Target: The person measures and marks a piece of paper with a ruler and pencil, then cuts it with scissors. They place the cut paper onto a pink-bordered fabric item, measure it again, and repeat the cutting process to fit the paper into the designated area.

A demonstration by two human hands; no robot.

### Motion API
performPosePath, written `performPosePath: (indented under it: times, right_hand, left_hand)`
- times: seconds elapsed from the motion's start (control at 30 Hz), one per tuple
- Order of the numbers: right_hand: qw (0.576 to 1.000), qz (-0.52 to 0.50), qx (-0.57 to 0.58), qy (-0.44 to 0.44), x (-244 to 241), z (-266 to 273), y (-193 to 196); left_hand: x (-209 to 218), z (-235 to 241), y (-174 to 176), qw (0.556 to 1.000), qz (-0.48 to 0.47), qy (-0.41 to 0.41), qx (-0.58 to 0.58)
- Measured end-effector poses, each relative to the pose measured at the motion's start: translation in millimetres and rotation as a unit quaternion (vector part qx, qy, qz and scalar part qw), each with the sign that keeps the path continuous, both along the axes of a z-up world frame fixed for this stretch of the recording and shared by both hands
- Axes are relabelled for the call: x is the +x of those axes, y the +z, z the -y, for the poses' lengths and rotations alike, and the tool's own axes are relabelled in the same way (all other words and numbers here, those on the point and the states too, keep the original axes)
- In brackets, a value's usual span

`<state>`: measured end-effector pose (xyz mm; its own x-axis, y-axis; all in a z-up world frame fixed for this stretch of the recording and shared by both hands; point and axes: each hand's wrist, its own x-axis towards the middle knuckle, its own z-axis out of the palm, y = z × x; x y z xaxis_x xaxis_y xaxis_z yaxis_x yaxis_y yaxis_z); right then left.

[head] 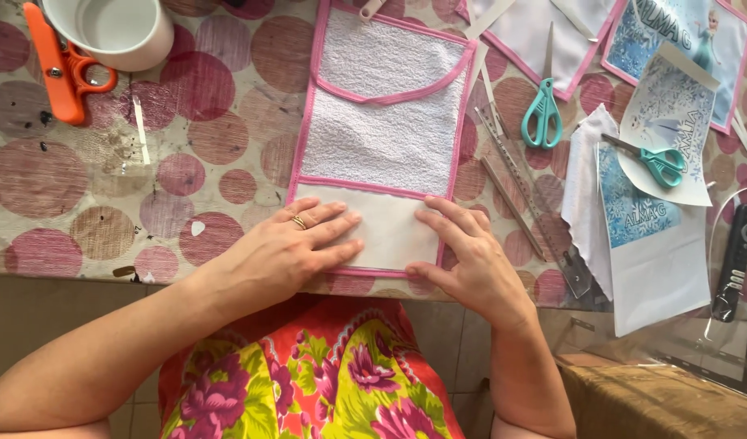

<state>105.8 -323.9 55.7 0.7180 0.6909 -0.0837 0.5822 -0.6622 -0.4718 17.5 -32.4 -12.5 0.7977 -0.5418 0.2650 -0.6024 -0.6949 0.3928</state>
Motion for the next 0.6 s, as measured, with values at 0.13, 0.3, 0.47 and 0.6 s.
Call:
performPosePath:
  times: [0.13, 0.3, 0.47, 0.6]
  right_hand:
    - [1.0, -0.003, 0.001, -0.012, 0.8, 1.1, -0.5]
    - [0.998, -0.026, 0.016, -0.06, 1.7, 5.8, -6.7]
    - [0.988, -0.09, -0.038, -0.123, 11.5, -1.0, 5.7]
    - [0.984, -0.112, -0.059, -0.128, 19.5, -4.7, 8.3]
  left_hand:
    - [0.3, 0.5, -1.8, 1.0, -0.011, -0.001, -0.008]
    - [1.5, -0.9, 1.8, 1.0, -0.02, -0.007, -0.009]
    - [4.1, -0.5, -2.3, 0.999, -0.028, -0.025, 0.025]
    - [10.0, -1.0, -6.2, 0.997, -0.034, -0.054, 0.045]
